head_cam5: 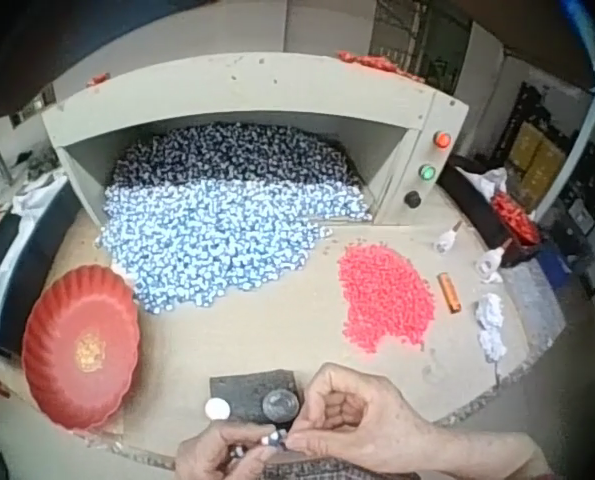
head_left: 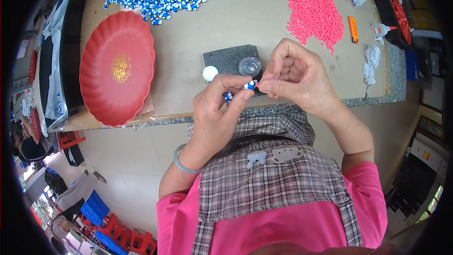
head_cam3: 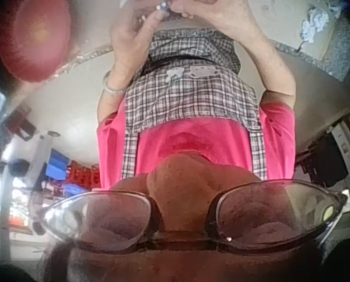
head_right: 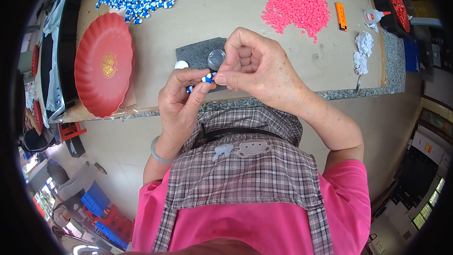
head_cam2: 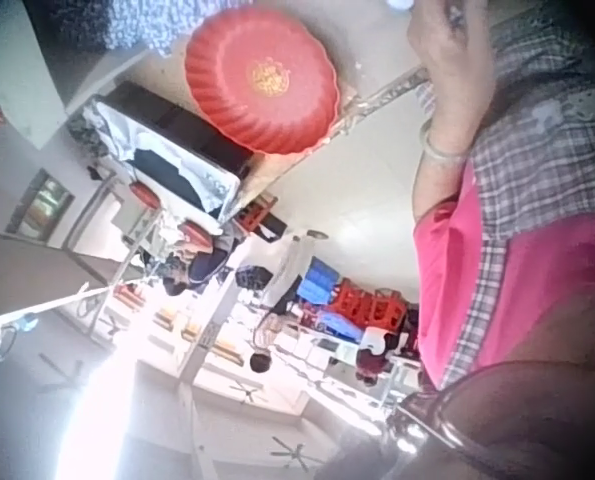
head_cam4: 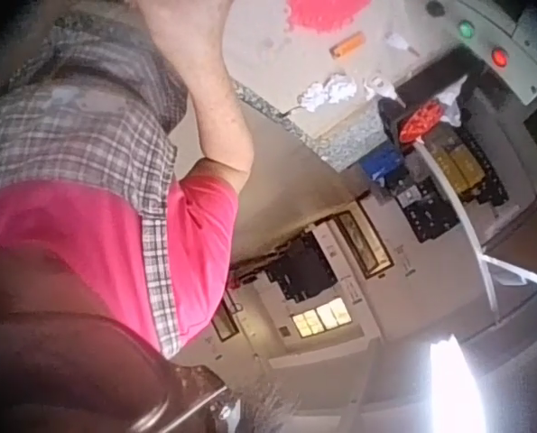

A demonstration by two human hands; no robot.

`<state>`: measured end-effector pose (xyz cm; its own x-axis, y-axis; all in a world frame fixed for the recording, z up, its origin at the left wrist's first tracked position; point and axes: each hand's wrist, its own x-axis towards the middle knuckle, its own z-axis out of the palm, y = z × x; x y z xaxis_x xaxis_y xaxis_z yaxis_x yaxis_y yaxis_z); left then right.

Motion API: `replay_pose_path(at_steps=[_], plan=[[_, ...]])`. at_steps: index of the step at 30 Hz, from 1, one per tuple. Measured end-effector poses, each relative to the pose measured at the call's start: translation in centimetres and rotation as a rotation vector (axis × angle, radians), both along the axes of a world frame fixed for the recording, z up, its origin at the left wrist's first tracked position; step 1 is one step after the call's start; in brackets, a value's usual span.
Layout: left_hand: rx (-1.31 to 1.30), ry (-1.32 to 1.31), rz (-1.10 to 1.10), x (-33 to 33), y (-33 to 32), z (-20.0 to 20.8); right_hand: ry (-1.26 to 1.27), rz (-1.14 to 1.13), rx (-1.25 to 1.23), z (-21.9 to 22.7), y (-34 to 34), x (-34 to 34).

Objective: The person assembles small figurines by picking up components, applying glue to small pieces, and attaching them onto the figurine bodies by hand. They place the assembled figurines onto a dish and empty the dish into a tray.

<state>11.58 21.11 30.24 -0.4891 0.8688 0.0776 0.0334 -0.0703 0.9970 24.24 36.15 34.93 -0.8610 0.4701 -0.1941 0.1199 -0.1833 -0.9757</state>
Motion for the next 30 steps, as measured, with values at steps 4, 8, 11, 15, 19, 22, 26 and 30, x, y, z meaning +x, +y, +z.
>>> replay_pose_path(at_steps=[4,8,11,15,19,22,26,30], plan=[[0.016,0.114,0.032,0.2,0.2,-0.1,-0.04,-0.009,0.026,0.1,-0.2,0.1],[0.007,0.25,0.023,0.1,0.4,0.5,-0.037,-0.018,0.014,-0.2,-0.2,0.2],[-0.005,0.361,0.015,0.2,0.5,1.2,-0.048,-0.028,0.037,-0.1,-0.4,0.4],[0.119,0.561,0.021,0.3,0.7,1.1,-0.082,-0.07,0.126,0.1,-1.2,0.5],[0.196,0.666,-0.019,0.3,0.2,1.4,-0.083,-0.062,0.194,0.4,-1.9,0.9],[0.204,0.685,-0.045,0.2,0.0,1.5,-0.044,-0.039,0.389,0.7,-2.1,1.4],[0.097,0.396,0.002,-0.2,-0.3,1.4,-0.039,-0.004,0.623,1.2,-0.3,2.1],[0.102,-0.519,0.156,-3.3,0.0,1.6,-0.19,-0.271,0.828,-1.7,5.7,5.0]])
